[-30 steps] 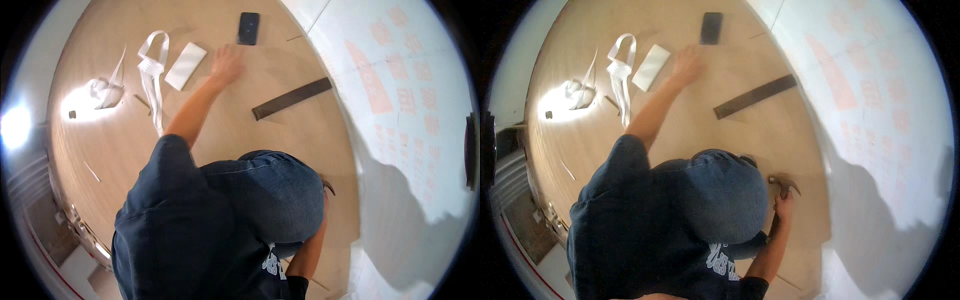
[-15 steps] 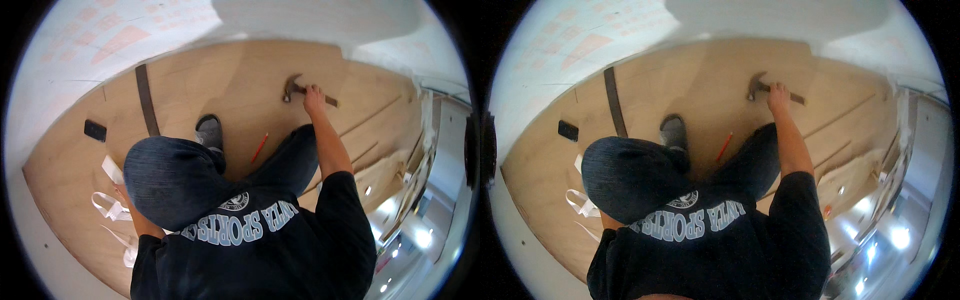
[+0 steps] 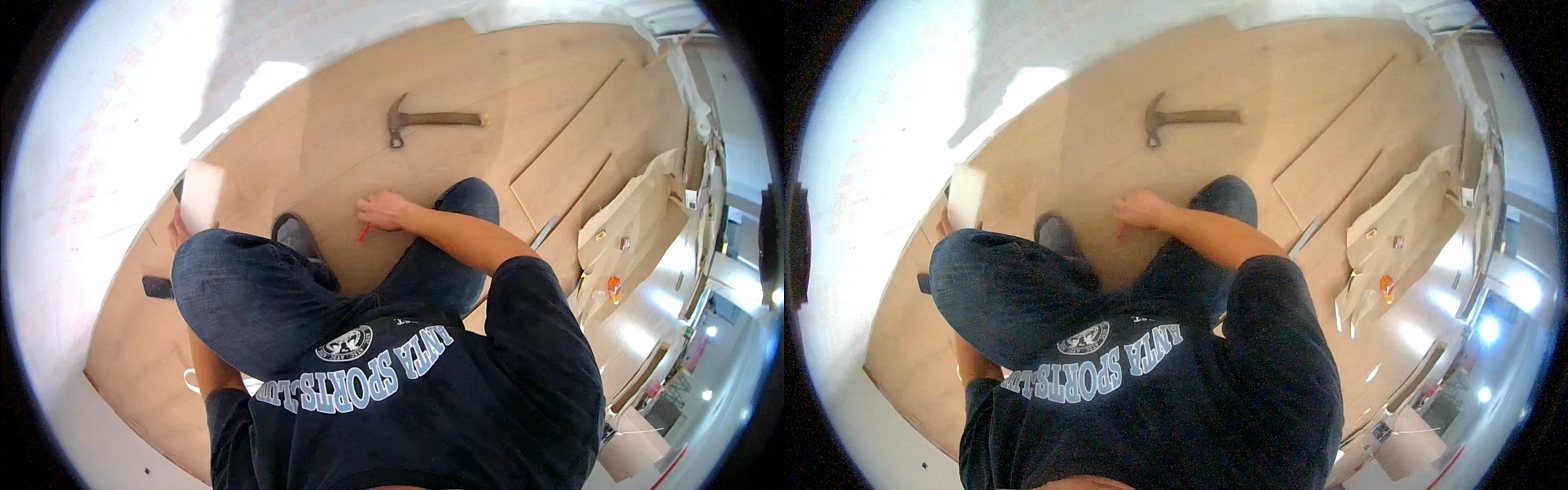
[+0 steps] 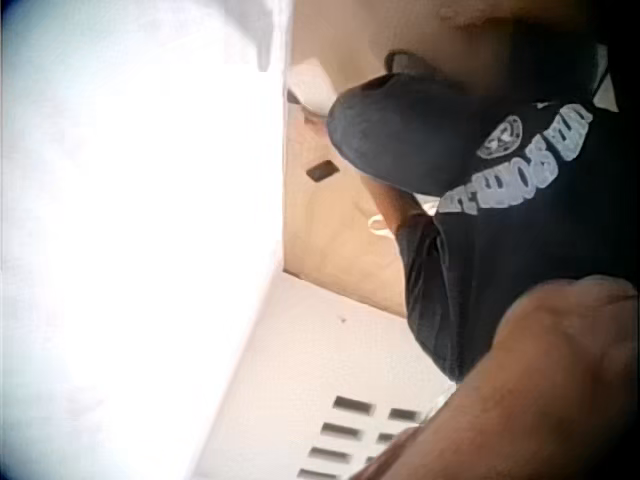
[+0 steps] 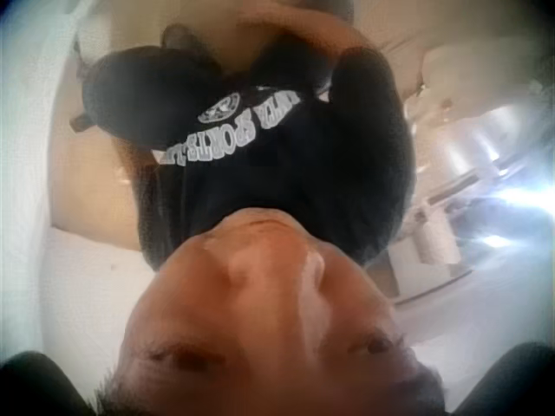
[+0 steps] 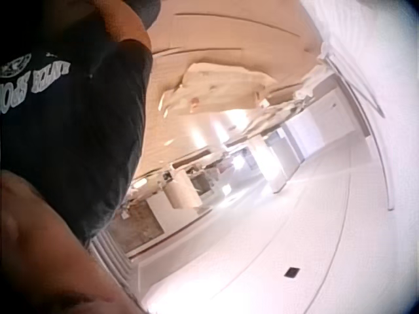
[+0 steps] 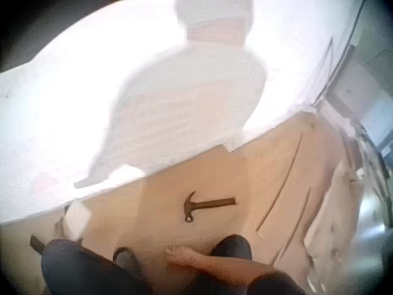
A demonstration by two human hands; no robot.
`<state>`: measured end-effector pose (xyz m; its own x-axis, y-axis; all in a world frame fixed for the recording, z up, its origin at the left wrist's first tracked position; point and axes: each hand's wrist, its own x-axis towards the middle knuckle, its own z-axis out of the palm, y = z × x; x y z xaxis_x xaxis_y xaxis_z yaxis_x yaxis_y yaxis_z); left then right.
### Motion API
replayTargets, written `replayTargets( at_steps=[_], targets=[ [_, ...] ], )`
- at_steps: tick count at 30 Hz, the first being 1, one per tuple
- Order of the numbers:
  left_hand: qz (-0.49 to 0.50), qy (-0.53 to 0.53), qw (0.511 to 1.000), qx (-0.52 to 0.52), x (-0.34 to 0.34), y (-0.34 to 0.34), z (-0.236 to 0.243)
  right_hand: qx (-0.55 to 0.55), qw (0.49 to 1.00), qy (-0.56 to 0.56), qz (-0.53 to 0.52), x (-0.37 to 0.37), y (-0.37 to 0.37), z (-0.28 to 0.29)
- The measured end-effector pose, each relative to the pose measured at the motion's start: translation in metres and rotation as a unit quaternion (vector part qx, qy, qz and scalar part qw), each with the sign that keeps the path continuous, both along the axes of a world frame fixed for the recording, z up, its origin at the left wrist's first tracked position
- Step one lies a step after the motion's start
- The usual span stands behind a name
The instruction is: The person fits flooring planks into place along a wall, using a hammer, a pull bar, and a white tapping block to tap the planks into a secure fit.
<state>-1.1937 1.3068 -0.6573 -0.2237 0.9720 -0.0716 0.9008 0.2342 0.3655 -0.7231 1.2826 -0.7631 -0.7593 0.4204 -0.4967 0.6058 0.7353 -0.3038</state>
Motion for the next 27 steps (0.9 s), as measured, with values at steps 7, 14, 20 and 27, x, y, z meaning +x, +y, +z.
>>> replayTargets(
  at_steps=[7,14,20,27],
  targets=[
    [-0.202,0.091,0.971,-0.089,0.101,0.111,-0.034,0.069,0.939,-0.053,-0.334,0.099,0.115,0.083],
    [-0.244,0.037,0.964,-0.103,0.220,0.156,-0.092,0.140,0.917,-0.058,-0.368,0.159,0.142,0.042],
    [-0.318,0.051,0.945,-0.057,0.286,0.215,-0.121,0.084,0.923,-0.061,-0.371,0.162,0.161,0.000],
    [-0.417,0.063,0.906,0.041,0.363,0.279,-0.142,0.073,0.913,-0.089,-0.392,0.259,0.197,0.011]
  ],
)
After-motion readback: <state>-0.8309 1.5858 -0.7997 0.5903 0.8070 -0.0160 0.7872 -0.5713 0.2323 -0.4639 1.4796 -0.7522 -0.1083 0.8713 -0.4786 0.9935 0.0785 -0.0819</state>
